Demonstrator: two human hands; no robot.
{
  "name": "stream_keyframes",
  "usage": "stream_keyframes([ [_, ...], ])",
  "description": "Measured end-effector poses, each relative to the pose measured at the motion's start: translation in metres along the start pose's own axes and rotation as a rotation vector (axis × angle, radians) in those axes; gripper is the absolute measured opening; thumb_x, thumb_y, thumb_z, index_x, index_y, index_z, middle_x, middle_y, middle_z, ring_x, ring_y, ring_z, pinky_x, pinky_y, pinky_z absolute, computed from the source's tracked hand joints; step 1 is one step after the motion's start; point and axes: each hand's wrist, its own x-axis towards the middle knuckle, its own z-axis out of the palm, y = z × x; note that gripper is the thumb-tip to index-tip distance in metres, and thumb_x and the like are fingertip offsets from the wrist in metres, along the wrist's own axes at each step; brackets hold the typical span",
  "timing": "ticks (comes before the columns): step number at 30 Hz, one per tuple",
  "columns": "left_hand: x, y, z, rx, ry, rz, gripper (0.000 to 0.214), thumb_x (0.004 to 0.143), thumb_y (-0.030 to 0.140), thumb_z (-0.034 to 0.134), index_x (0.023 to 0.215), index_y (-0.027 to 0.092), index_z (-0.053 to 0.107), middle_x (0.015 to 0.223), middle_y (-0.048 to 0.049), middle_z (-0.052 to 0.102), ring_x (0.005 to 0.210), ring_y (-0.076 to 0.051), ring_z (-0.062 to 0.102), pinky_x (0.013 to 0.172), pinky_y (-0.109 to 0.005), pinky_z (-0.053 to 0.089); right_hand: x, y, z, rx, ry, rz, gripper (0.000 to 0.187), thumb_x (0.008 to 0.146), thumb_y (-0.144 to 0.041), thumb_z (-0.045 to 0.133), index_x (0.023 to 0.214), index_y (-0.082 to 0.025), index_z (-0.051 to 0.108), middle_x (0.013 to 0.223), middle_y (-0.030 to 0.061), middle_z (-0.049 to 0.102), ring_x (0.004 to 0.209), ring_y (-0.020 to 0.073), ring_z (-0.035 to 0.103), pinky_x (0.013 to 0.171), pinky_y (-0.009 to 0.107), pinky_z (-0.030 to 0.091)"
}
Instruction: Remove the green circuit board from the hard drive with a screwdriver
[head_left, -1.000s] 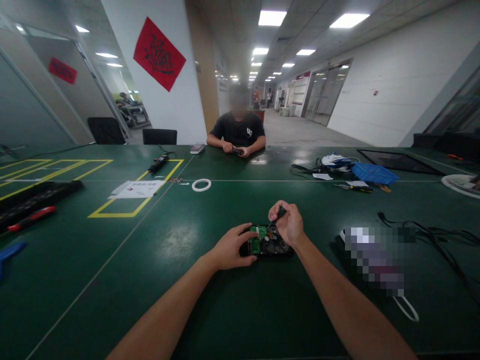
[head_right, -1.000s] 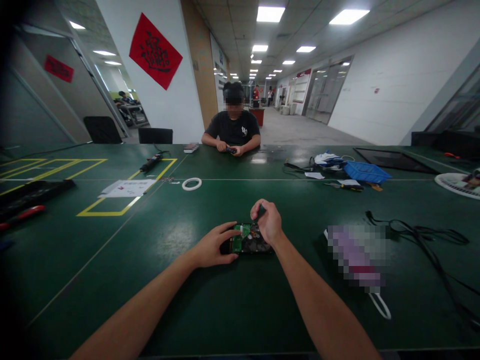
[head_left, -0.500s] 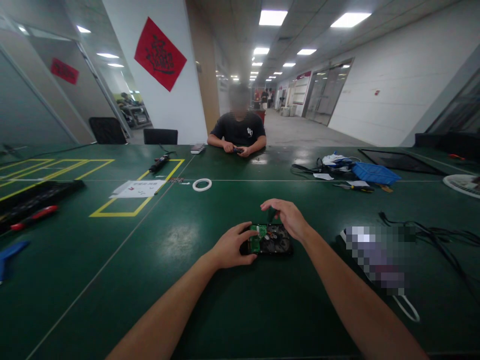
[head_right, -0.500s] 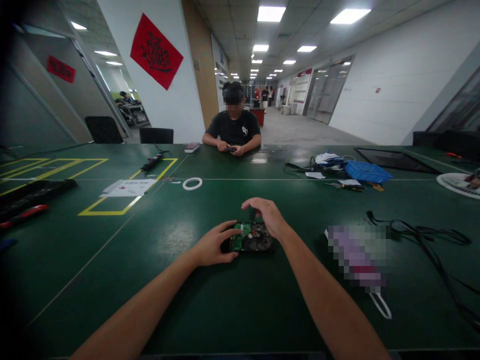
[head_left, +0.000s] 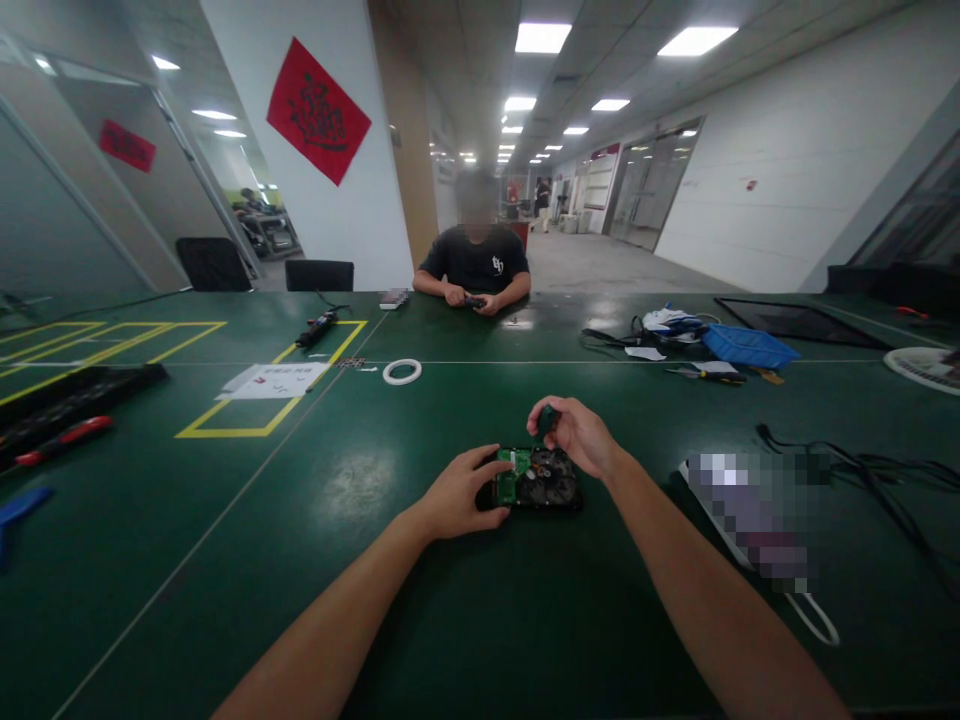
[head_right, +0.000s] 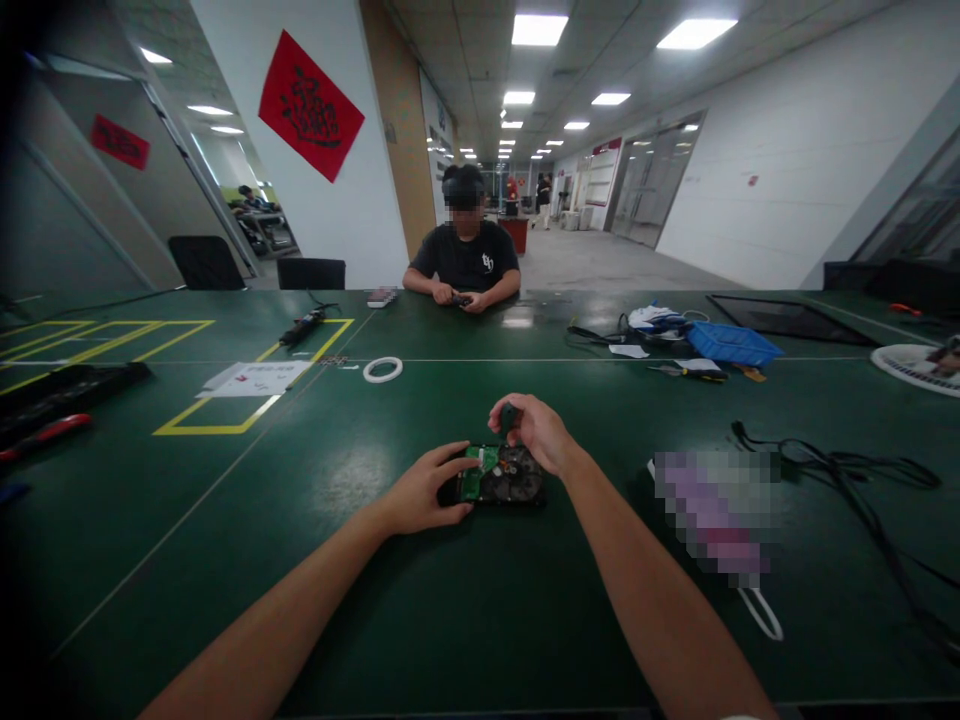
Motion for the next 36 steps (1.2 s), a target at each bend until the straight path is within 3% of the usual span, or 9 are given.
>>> stream_keyframes([
  [10,-0.001,0.003,0.0,0.011,0.0,-0.011,0.075,0.076,0.046,0.077,0.145,0.03,0.051,0.158,-0.0099,0.038,0.141,-0.034,0.042,0.116,-0.05,0.037,-0.005,-0.001,0.004,0.042,0.051,-0.04,0.026,0.087,-0.037,0.062,0.1,-0.018,0.074,0.096,0.0096,0.069,0.09,0.0208,0.06,0.061,0.028,0.048],
  [14,-0.001,0.005,0.0,0.009,-0.004,-0.015,0.076,0.077,0.045,0.077,0.146,0.031,0.05,0.159,-0.0096,0.036,0.142,-0.034,0.041,0.116,-0.051,0.037,-0.009,0.0,0.006,-0.07,0.124,-0.1,0.023,0.085,-0.039,0.068,0.096,-0.019,0.074,0.102,0.0085,0.07,0.092,0.0207,0.06,0.063,0.028,0.048],
  [20,0.0,0.013,0.002,0.017,-0.003,-0.052,0.087,0.071,0.068,0.077,0.144,0.028,0.051,0.158,-0.013,0.037,0.14,-0.038,0.043,0.114,-0.054,0.039,-0.011,0.006,0.003,-0.258,0.271,-0.244,0.016,0.084,-0.035,0.071,0.085,-0.019,0.07,0.102,0.0057,0.074,0.077,0.0149,0.057,0.065,0.027,0.042],
  [24,0.01,0.018,0.01,0.062,0.026,-0.104,0.096,0.062,0.08,0.075,0.138,0.024,0.055,0.154,-0.0171,0.041,0.138,-0.041,0.044,0.112,-0.056,0.039,-0.013,0.007,0.007,-0.168,0.234,-0.199,0.016,0.083,-0.033,0.069,0.08,-0.02,0.062,0.104,0.0072,0.075,0.083,0.0171,0.061,0.064,0.027,0.041],
  [26,0.015,0.019,0.015,0.075,0.038,-0.126,0.097,0.06,0.082,0.075,0.134,0.023,0.057,0.151,-0.0184,0.044,0.137,-0.042,0.045,0.111,-0.058,0.04,-0.014,0.005,0.009,-0.13,0.203,-0.159,0.014,0.085,-0.033,0.066,0.09,-0.021,0.065,0.103,0.0078,0.076,0.086,0.019,0.064,0.061,0.027,0.04],
  [30,0.017,0.017,0.022,0.072,0.063,-0.14,0.091,0.062,0.079,0.076,0.132,0.024,0.056,0.152,-0.0177,0.043,0.137,-0.042,0.044,0.111,-0.059,0.039,-0.017,-0.002,0.012,-0.098,0.138,-0.103,0.028,0.086,-0.036,0.063,0.107,-0.019,0.071,0.099,0.0102,0.074,0.088,0.0217,0.066,0.059,0.027,0.04],
  [36,0.009,0.013,0.022,0.06,0.077,-0.114,0.082,0.069,0.073,0.076,0.134,0.027,0.056,0.158,-0.0165,0.034,0.142,-0.042,0.039,0.111,-0.06,0.039,-0.019,0.0,0.01,0.028,0.065,-0.053,0.018,0.086,-0.035,0.066,0.09,-0.018,0.071,0.097,0.0094,0.07,0.09,0.0208,0.061,0.06,0.027,0.045],
])
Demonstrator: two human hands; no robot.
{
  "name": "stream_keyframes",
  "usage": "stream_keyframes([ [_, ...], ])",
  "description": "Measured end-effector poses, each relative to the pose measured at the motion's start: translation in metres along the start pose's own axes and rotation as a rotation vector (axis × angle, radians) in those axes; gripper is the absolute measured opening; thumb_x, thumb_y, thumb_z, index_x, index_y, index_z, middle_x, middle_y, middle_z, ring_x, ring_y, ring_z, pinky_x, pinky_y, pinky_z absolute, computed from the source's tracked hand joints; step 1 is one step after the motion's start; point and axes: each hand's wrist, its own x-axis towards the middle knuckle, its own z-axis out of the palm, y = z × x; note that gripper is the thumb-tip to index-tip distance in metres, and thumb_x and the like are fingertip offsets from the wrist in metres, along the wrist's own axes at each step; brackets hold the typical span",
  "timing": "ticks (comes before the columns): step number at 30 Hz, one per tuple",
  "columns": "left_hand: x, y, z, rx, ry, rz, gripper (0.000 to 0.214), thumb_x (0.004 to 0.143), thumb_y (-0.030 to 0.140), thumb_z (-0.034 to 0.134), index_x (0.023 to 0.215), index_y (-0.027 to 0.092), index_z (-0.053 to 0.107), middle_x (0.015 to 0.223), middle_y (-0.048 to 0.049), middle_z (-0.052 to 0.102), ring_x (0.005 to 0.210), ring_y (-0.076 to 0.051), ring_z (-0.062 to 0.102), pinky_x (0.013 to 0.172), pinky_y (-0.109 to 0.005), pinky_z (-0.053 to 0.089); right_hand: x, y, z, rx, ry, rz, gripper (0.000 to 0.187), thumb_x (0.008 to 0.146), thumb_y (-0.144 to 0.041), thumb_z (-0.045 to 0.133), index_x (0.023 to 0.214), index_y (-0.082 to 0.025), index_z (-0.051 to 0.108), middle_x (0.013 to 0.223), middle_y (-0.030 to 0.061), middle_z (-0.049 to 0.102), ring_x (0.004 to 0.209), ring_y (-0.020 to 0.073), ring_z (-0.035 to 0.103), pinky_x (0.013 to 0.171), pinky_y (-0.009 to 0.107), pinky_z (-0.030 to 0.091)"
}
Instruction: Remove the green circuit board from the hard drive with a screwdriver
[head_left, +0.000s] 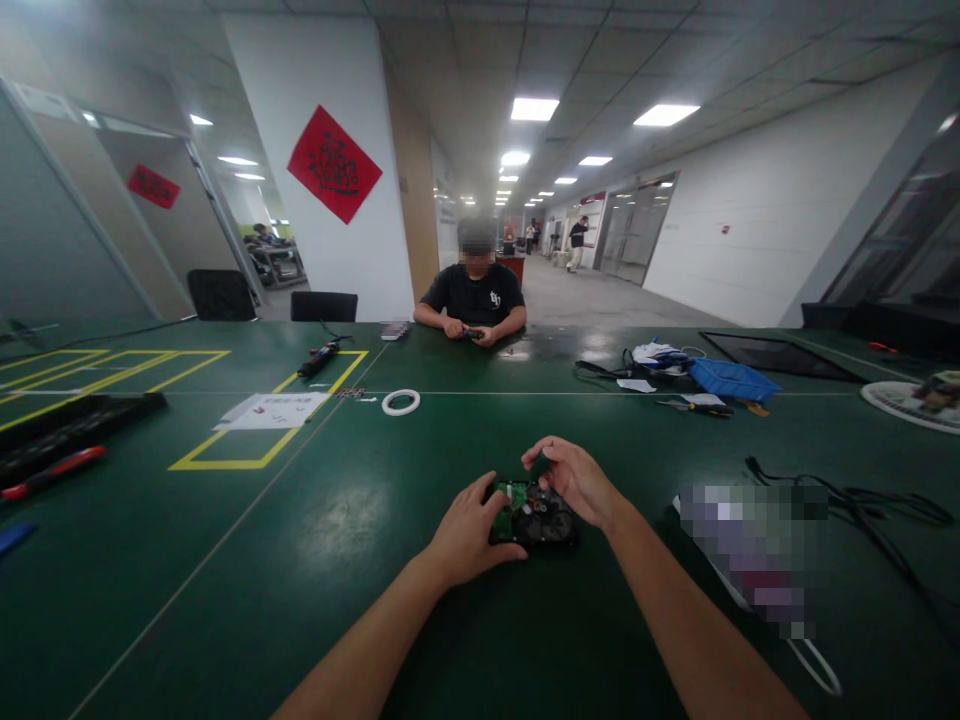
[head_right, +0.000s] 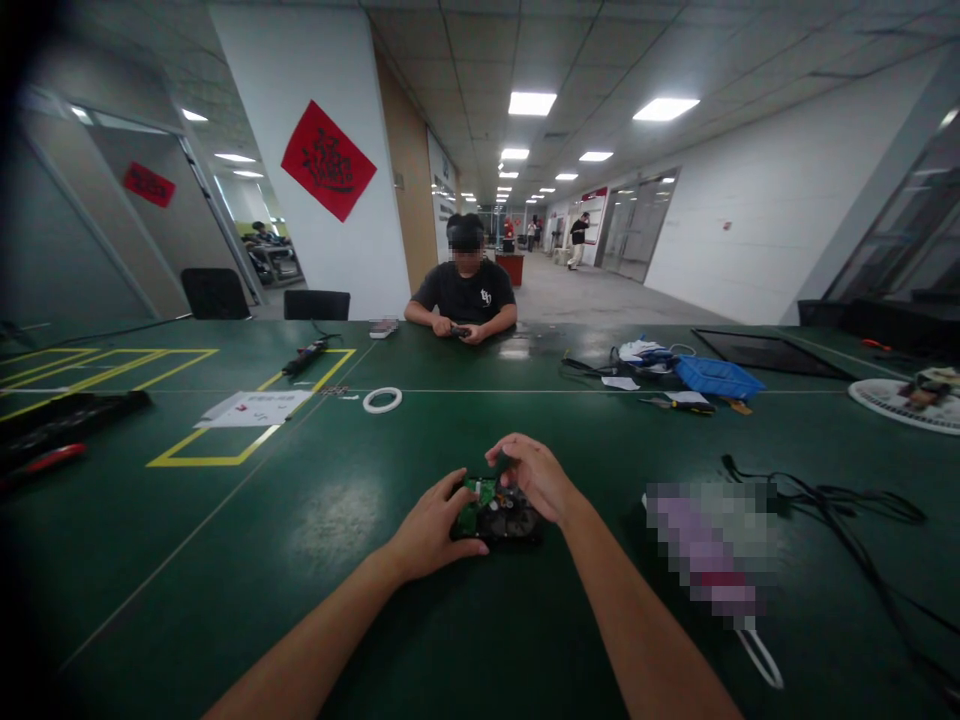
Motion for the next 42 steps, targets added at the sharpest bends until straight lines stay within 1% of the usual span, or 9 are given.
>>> stream_keyframes([
  [4,0.0,-0.001,-0.006,-0.021,-0.029,-0.02,0.082,0.07,0.072,0.076,0.136,0.027,0.056,0.159,-0.0156,0.033,0.143,-0.042,0.037,0.112,-0.059,0.039,0.0,0.002,-0.002,0.068,0.034,0.007,0.019,0.088,-0.039,0.063,0.093,-0.021,0.067,0.096,0.0079,0.069,0.091,0.0217,0.061,0.064,0.03,0.047],
  [9,0.002,-0.007,-0.013,-0.026,-0.053,-0.03,0.083,0.072,0.071,0.075,0.141,0.029,0.055,0.159,-0.0142,0.033,0.144,-0.041,0.035,0.114,-0.056,0.036,0.004,0.003,0.002,-0.104,0.032,-0.017,0.028,0.089,-0.038,0.06,0.108,-0.021,0.071,0.092,0.0072,0.067,0.085,0.0197,0.058,0.061,0.028,0.041],
  [13,0.002,-0.013,-0.015,-0.023,-0.064,-0.005,0.08,0.075,0.07,0.073,0.142,0.03,0.054,0.157,-0.0141,0.036,0.143,-0.04,0.037,0.114,-0.056,0.036,0.005,0.006,0.004,-0.167,0.035,-0.054,0.025,0.088,-0.037,0.06,0.094,-0.019,0.075,0.094,0.0083,0.067,0.087,0.0202,0.056,0.063,0.029,0.04],
  [19,0.002,-0.016,-0.017,0.037,-0.028,0.011,0.068,0.084,0.057,0.072,0.143,0.03,0.053,0.158,-0.0129,0.036,0.144,-0.037,0.036,0.115,-0.055,0.036,0.007,0.011,0.0,0.006,0.082,-0.039,0.021,0.086,-0.039,0.061,0.085,-0.021,0.069,0.095,0.0082,0.067,0.09,0.0219,0.057,0.059,0.028,0.04],
  [23,0.002,-0.012,-0.021,0.078,-0.02,0.033,0.059,0.09,0.048,0.068,0.144,0.031,0.052,0.158,-0.0094,0.038,0.144,-0.034,0.036,0.117,-0.054,0.035,0.007,0.011,-0.002,0.081,0.108,-0.04,0.026,0.086,-0.04,0.066,0.106,-0.026,0.069,0.095,0.0062,0.067,0.09,0.0213,0.058,0.063,0.029,0.044],
  [26,0.002,-0.006,-0.024,0.089,-0.039,0.056,0.069,0.087,0.062,0.065,0.146,0.029,0.05,0.158,-0.0095,0.04,0.145,-0.036,0.034,0.117,-0.056,0.033,0.006,0.008,-0.004,0.06,0.116,-0.038,0.039,0.085,-0.04,0.068,0.123,-0.029,0.066,0.097,0.0051,0.066,0.09,0.0205,0.057,0.064,0.029,0.046],
  [29,0.003,0.0,-0.025,0.102,-0.03,0.036,0.075,0.087,0.072,0.057,0.146,0.026,0.051,0.157,-0.0107,0.042,0.145,-0.037,0.034,0.117,-0.056,0.033,0.005,0.007,-0.006,-0.027,0.137,-0.05,0.03,0.085,-0.041,0.069,0.109,-0.023,0.074,0.103,0.0073,0.065,0.09,0.0201,0.056,0.062,0.028,0.045],
  [34,0.006,0.011,-0.016,0.163,0.043,-0.036,0.066,0.093,0.07,0.047,0.137,0.022,0.059,0.153,-0.0127,0.045,0.144,-0.035,0.036,0.118,-0.054,0.032,0.006,0.012,-0.004,-0.051,0.143,-0.094,0.021,0.084,-0.039,0.072,0.093,-0.021,0.074,0.104,0.0075,0.066,0.092,0.0201,0.057,0.063,0.027,0.045],
  [42,0.01,0.042,-0.01,0.259,0.141,-0.125,0.093,0.08,0.089,0.04,0.125,0.012,0.065,0.146,-0.0202,0.05,0.141,-0.042,0.036,0.119,-0.058,0.026,0.007,0.013,0.0,-0.033,0.141,-0.131,0.026,0.085,-0.038,0.07,0.107,-0.024,0.073,0.097,0.0066,0.066,0.093,0.0202,0.057,0.062,0.026,0.045],
])
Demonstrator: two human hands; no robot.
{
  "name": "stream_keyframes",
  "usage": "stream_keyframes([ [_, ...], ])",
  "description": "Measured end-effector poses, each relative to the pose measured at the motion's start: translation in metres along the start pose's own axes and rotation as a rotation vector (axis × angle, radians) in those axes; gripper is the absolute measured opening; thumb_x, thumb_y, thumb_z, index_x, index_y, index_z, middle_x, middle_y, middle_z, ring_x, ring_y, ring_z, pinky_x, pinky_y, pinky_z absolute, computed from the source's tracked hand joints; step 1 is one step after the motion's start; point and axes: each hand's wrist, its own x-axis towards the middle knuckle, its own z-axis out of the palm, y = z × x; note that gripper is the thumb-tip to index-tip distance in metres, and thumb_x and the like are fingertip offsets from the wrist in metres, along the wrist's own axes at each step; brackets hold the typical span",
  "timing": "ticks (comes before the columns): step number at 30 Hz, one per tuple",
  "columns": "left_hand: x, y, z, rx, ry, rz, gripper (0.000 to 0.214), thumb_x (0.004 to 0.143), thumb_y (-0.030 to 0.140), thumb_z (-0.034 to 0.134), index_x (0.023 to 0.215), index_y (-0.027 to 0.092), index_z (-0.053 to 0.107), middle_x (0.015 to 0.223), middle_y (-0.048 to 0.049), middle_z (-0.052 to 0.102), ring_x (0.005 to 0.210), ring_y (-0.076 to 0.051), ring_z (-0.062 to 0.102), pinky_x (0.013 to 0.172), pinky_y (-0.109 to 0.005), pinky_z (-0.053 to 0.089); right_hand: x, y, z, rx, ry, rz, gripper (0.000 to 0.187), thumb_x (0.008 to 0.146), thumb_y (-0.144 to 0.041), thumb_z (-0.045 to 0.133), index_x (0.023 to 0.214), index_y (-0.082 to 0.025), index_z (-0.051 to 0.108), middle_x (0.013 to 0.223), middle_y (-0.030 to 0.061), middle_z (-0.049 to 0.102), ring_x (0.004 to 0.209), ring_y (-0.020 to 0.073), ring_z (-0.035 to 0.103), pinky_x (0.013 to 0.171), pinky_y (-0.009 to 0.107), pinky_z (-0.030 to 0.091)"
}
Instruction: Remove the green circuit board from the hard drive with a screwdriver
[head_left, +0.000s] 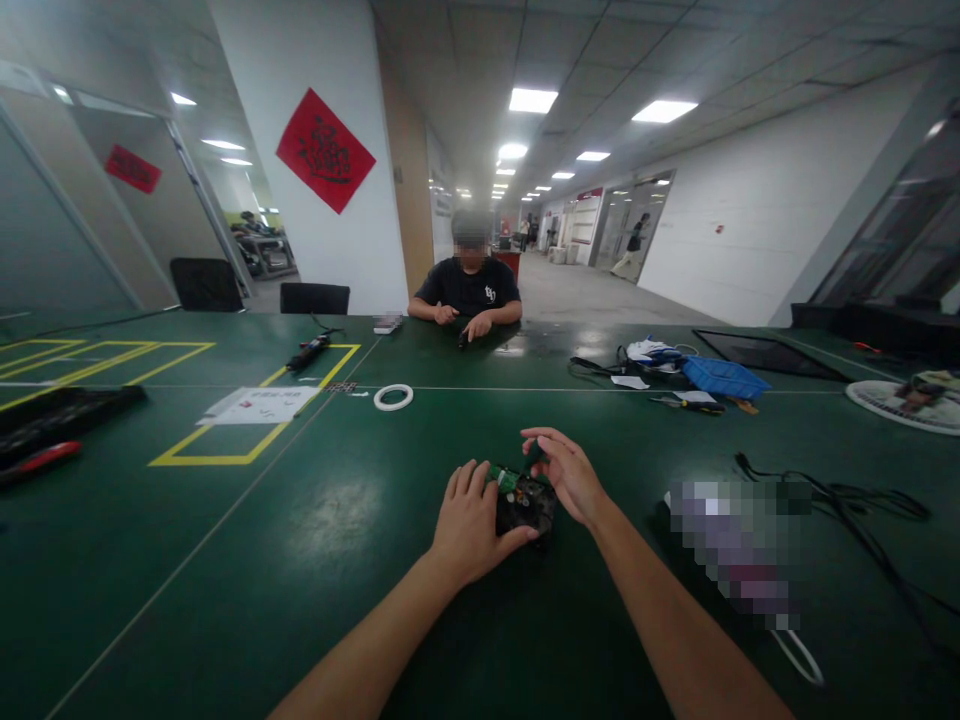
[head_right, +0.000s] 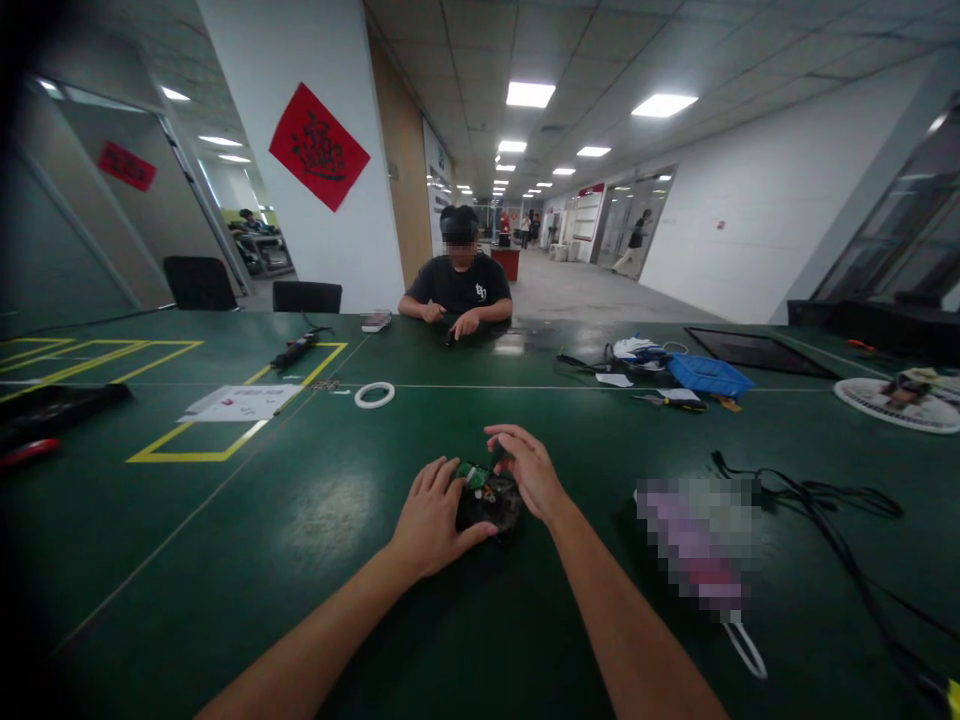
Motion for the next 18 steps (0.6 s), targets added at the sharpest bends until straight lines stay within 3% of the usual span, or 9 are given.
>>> stream_keyframes([
  [3,0.004,0.016,-0.003,0.034,0.023,-0.02,0.107,0.069,0.098,0.039,0.126,0.01,0.065,0.142,-0.0212,0.052,0.141,-0.044,0.035,0.121,-0.058,0.021,0.001,0.001,0.0,-0.018,-0.003,-0.004,0.021,0.085,-0.038,0.069,0.096,-0.022,0.075,0.097,0.0073,0.064,0.094,0.0208,0.055,0.061,0.026,0.046],
  [8,0.013,0.041,0.001,0.048,0.003,-0.124,0.12,0.063,0.101,0.04,0.132,0.005,0.062,0.142,-0.0261,0.051,0.143,-0.048,0.03,0.123,-0.06,0.011,0.003,0.003,-0.001,0.034,-0.022,-0.016,0.021,0.086,-0.041,0.067,0.093,-0.022,0.074,0.096,0.0066,0.063,0.093,0.0206,0.054,0.062,0.028,0.048],
  [14,0.016,0.052,0.01,-0.072,-0.1,-0.182,0.105,0.072,0.082,0.055,0.145,0.007,0.05,0.149,-0.0238,0.045,0.148,-0.053,0.014,0.121,-0.066,-0.002,0.004,-0.001,-0.004,-0.084,-0.001,0.006,0.021,0.084,-0.041,0.068,0.089,-0.021,0.074,0.1,0.0075,0.068,0.092,0.0218,0.056,0.062,0.028,0.046],
  [18,0.015,0.042,0.012,-0.076,-0.084,-0.148,0.099,0.071,0.075,0.059,0.145,0.01,0.047,0.149,-0.0226,0.044,0.147,-0.052,0.016,0.121,-0.067,-0.003,0.004,-0.002,-0.003,-0.143,0.006,-0.01,0.019,0.08,-0.038,0.069,0.083,-0.02,0.072,0.112,0.0092,0.071,0.094,0.022,0.059,0.062,0.028,0.044],
])
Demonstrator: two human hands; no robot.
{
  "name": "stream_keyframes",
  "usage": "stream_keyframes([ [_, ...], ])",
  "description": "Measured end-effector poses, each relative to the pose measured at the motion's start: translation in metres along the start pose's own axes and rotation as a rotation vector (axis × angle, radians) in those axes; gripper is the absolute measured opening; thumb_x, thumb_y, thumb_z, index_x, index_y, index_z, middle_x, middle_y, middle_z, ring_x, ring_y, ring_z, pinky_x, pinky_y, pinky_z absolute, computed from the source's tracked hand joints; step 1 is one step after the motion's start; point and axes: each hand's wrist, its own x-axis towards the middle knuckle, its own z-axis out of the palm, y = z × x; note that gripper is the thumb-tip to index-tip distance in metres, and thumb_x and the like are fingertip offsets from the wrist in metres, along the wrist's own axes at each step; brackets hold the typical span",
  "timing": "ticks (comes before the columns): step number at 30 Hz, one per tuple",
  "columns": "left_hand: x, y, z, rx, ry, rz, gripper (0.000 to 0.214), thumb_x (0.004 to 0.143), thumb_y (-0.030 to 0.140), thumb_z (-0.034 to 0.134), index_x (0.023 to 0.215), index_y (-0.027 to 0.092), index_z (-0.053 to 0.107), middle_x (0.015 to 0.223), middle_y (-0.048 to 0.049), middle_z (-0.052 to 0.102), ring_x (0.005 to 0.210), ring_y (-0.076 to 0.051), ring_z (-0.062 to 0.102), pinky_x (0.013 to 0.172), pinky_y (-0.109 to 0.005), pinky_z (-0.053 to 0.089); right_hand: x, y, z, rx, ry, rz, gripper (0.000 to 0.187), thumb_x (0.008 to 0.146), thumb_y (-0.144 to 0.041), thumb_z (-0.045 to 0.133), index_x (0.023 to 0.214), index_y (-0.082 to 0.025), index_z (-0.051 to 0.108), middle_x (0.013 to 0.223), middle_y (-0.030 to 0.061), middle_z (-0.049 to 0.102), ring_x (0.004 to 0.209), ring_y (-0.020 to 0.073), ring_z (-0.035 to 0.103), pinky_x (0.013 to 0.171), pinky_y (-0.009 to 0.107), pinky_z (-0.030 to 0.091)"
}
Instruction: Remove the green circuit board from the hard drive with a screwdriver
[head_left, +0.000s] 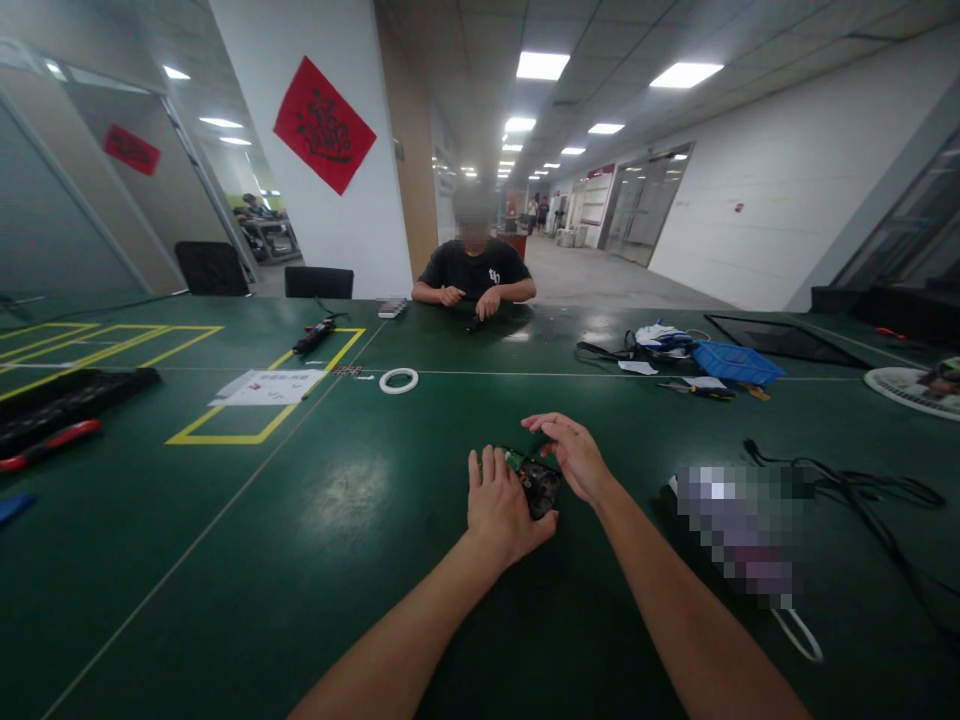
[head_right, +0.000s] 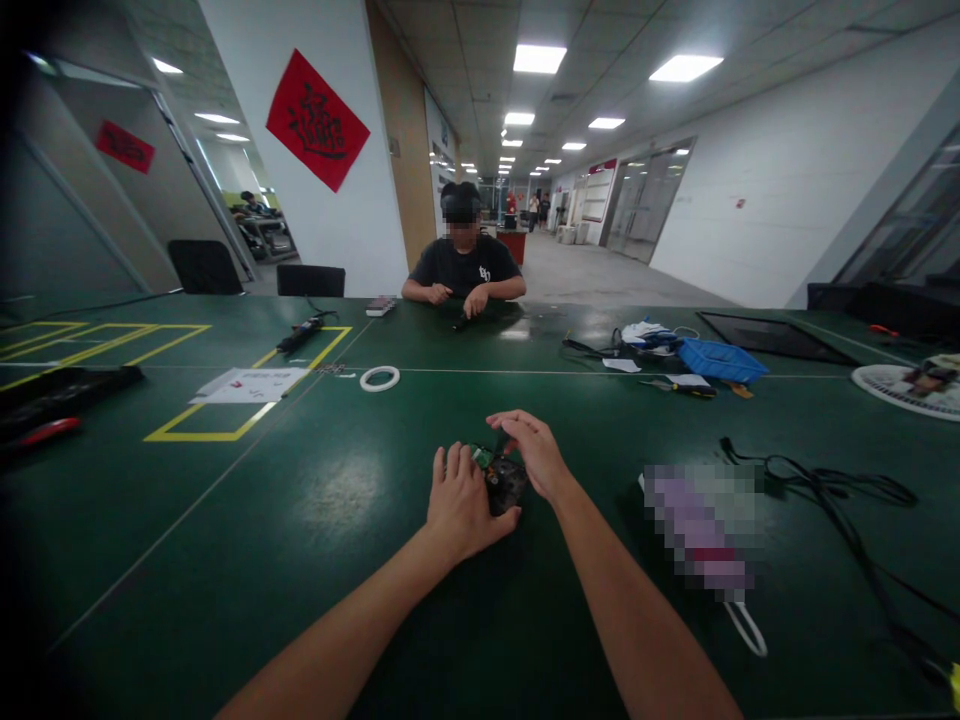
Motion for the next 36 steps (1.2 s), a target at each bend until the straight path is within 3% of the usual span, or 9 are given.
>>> stream_keyframes([
  [3,0.001,-0.017,-0.005,0.024,-0.031,0.058,0.098,0.068,0.073,0.063,0.142,0.011,0.049,0.152,-0.0224,0.039,0.147,-0.05,0.019,0.122,-0.063,0.0,0.0,0.0,0.002,0.063,-0.048,0.019,0.017,0.082,-0.036,0.066,0.083,-0.02,0.07,0.114,0.0103,0.071,0.094,0.0224,0.061,0.06,0.028,0.042],
  [6,0.004,-0.037,-0.01,0.043,-0.086,0.113,0.099,0.066,0.075,0.065,0.143,0.016,0.048,0.158,-0.0187,0.031,0.149,-0.048,0.016,0.121,-0.064,0.002,-0.001,0.001,0.003,0.109,-0.077,0.05,0.021,0.084,-0.036,0.063,0.096,-0.021,0.072,0.108,0.0104,0.073,0.093,0.0234,0.063,0.061,0.028,0.043],
  [11,0.008,-0.058,-0.011,0.048,-0.134,0.117,0.102,0.066,0.077,0.066,0.147,0.018,0.045,0.164,-0.0188,0.019,0.15,-0.049,0.012,0.119,-0.066,0.008,0.0,-0.001,0.0,-0.005,-0.022,0.007,0.027,0.085,-0.037,0.062,0.098,-0.019,0.077,0.101,0.0102,0.072,0.096,0.0237,0.061,0.066,0.03,0.044],
  [14,0.007,-0.06,-0.009,0.053,-0.129,0.122,0.102,0.067,0.078,0.064,0.149,0.02,0.044,0.165,-0.0173,0.019,0.151,-0.046,0.012,0.12,-0.065,0.008,0.002,-0.002,-0.002,-0.107,0.025,-0.03,0.025,0.085,-0.038,0.064,0.093,-0.021,0.079,0.103,0.009,0.073,0.096,0.0232,0.06,0.067,0.03,0.042],
  [17,0.003,-0.057,-0.009,0.04,-0.1,0.113,0.101,0.069,0.082,0.061,0.148,0.023,0.044,0.162,-0.0156,0.025,0.15,-0.045,0.015,0.12,-0.064,0.006,0.004,-0.001,0.0,-0.156,0.049,-0.04,0.023,0.085,-0.04,0.065,0.089,-0.021,0.078,0.1,0.0077,0.073,0.08,0.0187,0.056,0.06,0.029,0.036],
  [24,-0.004,-0.051,-0.004,0.003,-0.025,-0.026,0.102,0.065,0.09,0.058,0.144,0.026,0.049,0.157,-0.0173,0.031,0.147,-0.05,0.017,0.116,-0.066,0.013,0.003,-0.001,0.006,-0.037,-0.072,0.108,0.022,0.085,-0.04,0.067,0.087,-0.019,0.07,0.097,0.0065,0.074,0.06,0.0109,0.045,0.052,0.026,0.03],
  [30,-0.003,-0.051,0.002,0.01,-0.025,-0.058,0.101,0.063,0.088,0.062,0.142,0.026,0.05,0.15,-0.0193,0.037,0.139,-0.05,0.029,0.109,-0.063,0.026,0.0,-0.005,0.005,0.094,-0.058,0.168,0.032,0.083,-0.041,0.07,0.109,-0.023,0.072,0.084,0.0023,0.067,0.054,0.009,0.044,0.046,0.025,0.028],
  [33,-0.003,-0.051,0.002,0.017,-0.016,-0.051,0.1,0.063,0.086,0.063,0.141,0.025,0.052,0.147,-0.0201,0.038,0.137,-0.049,0.031,0.108,-0.062,0.028,-0.002,-0.004,0.004,0.104,-0.071,0.169,0.033,0.086,-0.046,0.069,0.108,-0.021,0.073,0.072,0.0014,0.062,0.056,0.0106,0.047,0.048,0.025,0.032],
  [36,-0.002,-0.051,0.001,0.011,-0.016,-0.052,0.099,0.062,0.085,0.064,0.141,0.027,0.051,0.146,-0.0187,0.039,0.137,-0.048,0.032,0.108,-0.062,0.028,-0.002,-0.005,0.002,0.089,-0.047,0.136,0.032,0.086,-0.05,0.069,0.102,-0.022,0.071,0.091,0.0043,0.069,0.06,0.0109,0.051,0.048,0.025,0.032],
])
